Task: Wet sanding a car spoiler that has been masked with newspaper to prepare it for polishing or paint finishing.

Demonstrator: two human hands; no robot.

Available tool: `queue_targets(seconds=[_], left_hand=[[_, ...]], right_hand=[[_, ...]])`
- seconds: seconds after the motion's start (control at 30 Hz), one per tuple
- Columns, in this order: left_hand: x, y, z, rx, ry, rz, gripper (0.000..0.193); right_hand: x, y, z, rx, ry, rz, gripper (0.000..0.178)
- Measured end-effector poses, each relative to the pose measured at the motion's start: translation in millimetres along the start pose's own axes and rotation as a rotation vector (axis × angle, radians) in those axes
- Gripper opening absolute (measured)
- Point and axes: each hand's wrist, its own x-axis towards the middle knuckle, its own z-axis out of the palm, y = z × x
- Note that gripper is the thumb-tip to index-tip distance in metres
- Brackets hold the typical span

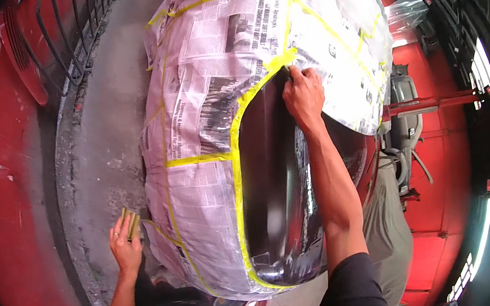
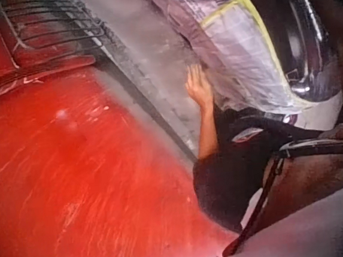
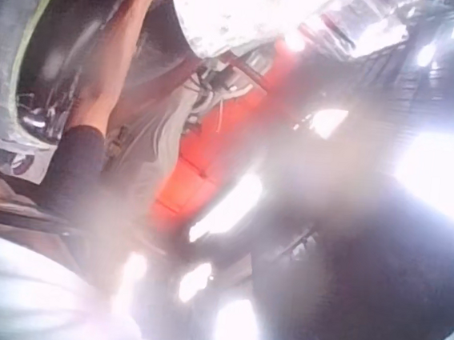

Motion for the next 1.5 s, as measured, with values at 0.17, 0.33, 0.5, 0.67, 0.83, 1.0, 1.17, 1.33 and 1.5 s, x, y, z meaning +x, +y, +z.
queue_targets(seconds=[0.17,0.33,0.5,0.67,0.83,1.0,1.17,1.33,1.5], left_hand=[[-12,-6,1,0.026,-0.018,-0.024,0.045],[-6,8,7,-0.002,-0.04,-0.05,0.044],[7,19,8,-0.047,0.017,-0.002,0.043],[-10,-10,-3,0.016,-0.004,-0.034,0.043],[-10,-6,0,0.071,-0.064,0.022,0.043],[-20,-1,3,0.054,0.021,0.023,0.043],[-58,8,15,0.031,0.049,0.084,0.045],[-118,6,13,-0.028,0.07,0.113,0.045],[-187,14,2,0.054,0.037,0.202,0.044]], right_hand=[[-12,-17,8,-0.12,0.021,-0.037,0.028],[-69,-78,-24,-0.08,-0.205,-0.227,0.036],[-137,-132,-29,0.063,-0.375,-0.339,0.02],[-51,-81,-48,0.165,0.044,-0.186,0.031],[2,-7,3,0.141,-0.111,-0.254,0.05],[-77,-53,-20,0.054,-0.119,-0.233,0.044],[-207,-76,-77,0.074,-0.206,-0.216,0.033],[-365,-82,-122,0.17,-0.242,-0.227,0.033],[-495,-53,-154,0.204,-0.3,-0.25,0.044]])
